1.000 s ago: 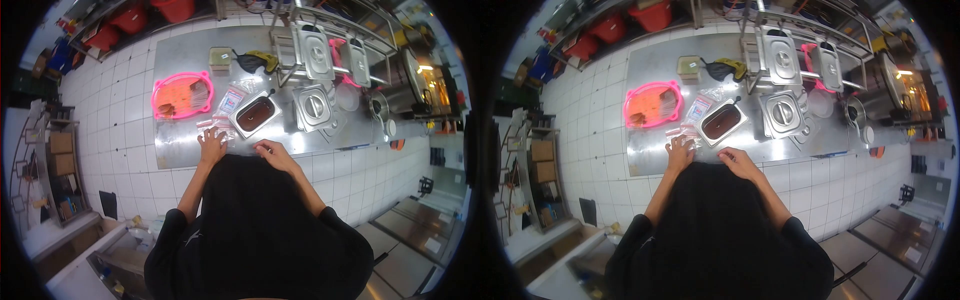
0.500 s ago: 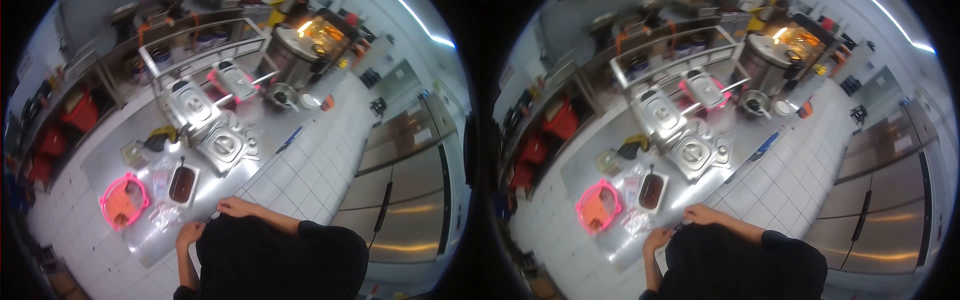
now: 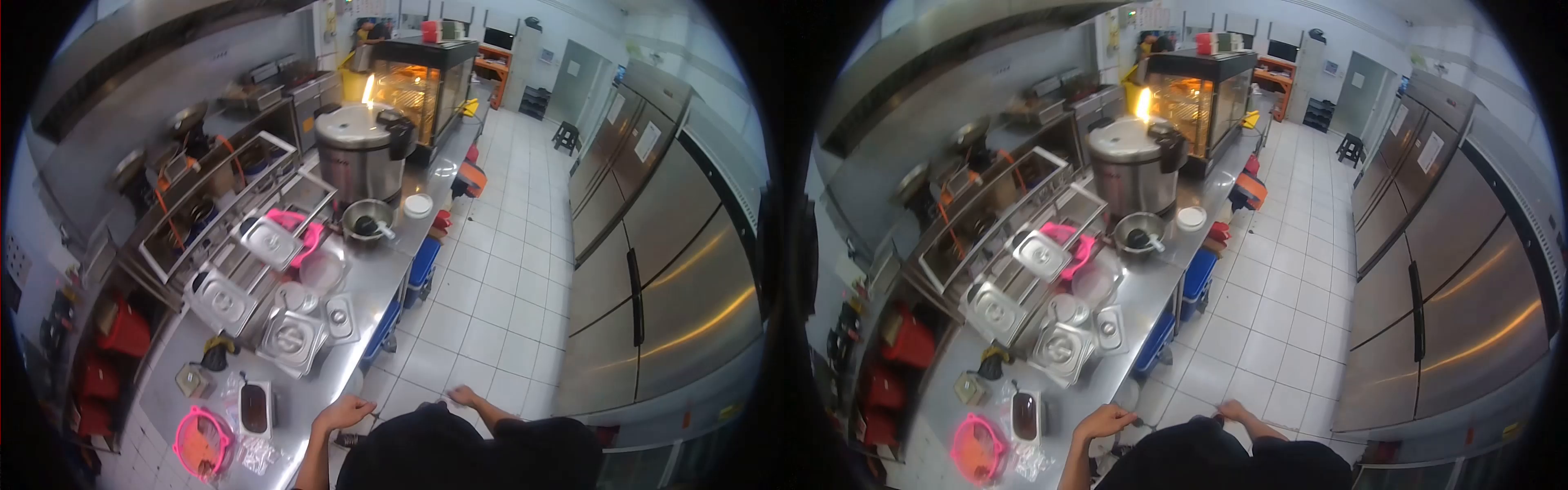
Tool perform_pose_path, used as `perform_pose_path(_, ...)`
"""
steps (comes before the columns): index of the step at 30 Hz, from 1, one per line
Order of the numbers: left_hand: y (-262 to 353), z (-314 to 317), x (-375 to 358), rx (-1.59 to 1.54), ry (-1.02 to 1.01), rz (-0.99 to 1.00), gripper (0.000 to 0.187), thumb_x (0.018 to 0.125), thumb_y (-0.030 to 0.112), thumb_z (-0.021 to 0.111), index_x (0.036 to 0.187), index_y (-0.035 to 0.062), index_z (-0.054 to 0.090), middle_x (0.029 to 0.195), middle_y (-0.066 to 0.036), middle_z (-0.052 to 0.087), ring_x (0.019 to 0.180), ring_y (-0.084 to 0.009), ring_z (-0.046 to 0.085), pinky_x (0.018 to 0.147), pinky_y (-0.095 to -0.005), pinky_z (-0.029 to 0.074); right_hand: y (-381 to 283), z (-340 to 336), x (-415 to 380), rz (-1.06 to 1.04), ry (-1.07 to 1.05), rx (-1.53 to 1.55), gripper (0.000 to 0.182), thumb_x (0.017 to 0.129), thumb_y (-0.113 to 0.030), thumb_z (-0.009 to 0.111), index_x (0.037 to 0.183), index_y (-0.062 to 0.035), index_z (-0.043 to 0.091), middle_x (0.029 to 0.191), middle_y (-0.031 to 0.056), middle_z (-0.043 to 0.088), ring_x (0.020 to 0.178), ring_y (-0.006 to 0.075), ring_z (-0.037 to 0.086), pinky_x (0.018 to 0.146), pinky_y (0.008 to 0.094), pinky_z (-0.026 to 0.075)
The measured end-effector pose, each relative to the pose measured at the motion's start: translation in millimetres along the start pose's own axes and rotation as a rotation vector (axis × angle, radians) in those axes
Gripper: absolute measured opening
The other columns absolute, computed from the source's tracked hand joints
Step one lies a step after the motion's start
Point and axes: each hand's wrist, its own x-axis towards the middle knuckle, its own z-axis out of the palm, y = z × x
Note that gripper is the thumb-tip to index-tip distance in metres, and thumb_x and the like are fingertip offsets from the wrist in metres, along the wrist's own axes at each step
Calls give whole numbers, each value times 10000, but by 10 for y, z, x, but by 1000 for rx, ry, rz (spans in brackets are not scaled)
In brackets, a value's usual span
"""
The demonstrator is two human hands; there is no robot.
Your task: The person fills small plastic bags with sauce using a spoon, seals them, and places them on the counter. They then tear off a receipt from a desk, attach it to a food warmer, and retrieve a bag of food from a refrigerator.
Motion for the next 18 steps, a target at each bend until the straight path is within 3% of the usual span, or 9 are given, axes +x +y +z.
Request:
perform_pose_path(2,243,97,399,-52,-8,-30,462,998,372,572,701,18,596,592,-1,493,582,-94,459,568,-296,404,749,-176,-390,609,-94,339,447,905,-407,545,944,-4,735,911,180,739,815,285,722,702,453,558)
perform_pose_path(3,252,192,680,-32,-14,-31,462,998,372,572,701,18,596,592,-1,493,582,-94,459,568,-296,404,1014,-302,-597,693,-105,404,436,916,-346,524,1115,6,685,1044,168,732,863,312,721,737,468,560)
perform_pose_path(5,124,463,1296,-152,103,17,378,1006,329,562,778,31,615,674,1,534,657,-91,504,627,-269,420,1573,-377,-880,863,-37,551,431,917,-342,524,1162,-13,655,1011,150,733,870,299,722,736,471,555)
perform_pose_path(8,-306,969,1980,-459,298,-73,255,971,231,575,816,30,604,701,-7,564,664,-91,536,624,-256,427,2095,-451,-1037,939,-65,747,471,926,-324,506,1296,-45,590,1085,150,713,853,305,706,731,448,533)
perform_pose_path(10,-971,1410,2153,-127,395,-365,316,1004,258,489,902,8,653,790,-73,665,769,-187,643,715,-337,490,2206,-587,-922,936,-61,883,482,925,-341,510,1318,-73,585,1104,143,704,853,289,692,728,439,514)
perform_pose_path(11,-1728,1774,2203,153,378,-439,453,1028,353,396,1035,6,686,934,-162,727,932,-315,686,853,-452,498,2277,-654,-843,906,-76,949,491,930,-360,504,1318,-67,576,1153,144,689,896,280,687,752,455,514)
perform_pose_path(12,-1959,1996,2083,65,312,-502,430,939,442,567,1016,46,716,974,-142,706,873,-249,643,771,-396,492,2295,-767,-751,865,-101,940,478,935,-360,502,1299,-62,586,1151,145,690,895,277,687,762,457,514)
perform_pose_path(15,-1646,2105,1928,93,335,-387,422,940,432,572,1038,46,710,1002,-145,702,895,-251,646,786,-397,495,2258,-1327,-290,720,-197,851,435,935,-343,516,1236,-45,613,1115,153,702,857,281,695,749,445,531)
perform_pose_path(18,-1424,1688,3340,230,412,-247,412,941,416,578,1071,45,702,1043,-150,697,929,-253,650,810,-398,500,2368,-1884,382,628,-114,836,407,910,-323,551,1185,-34,632,1060,156,714,812,280,701,690,422,545)
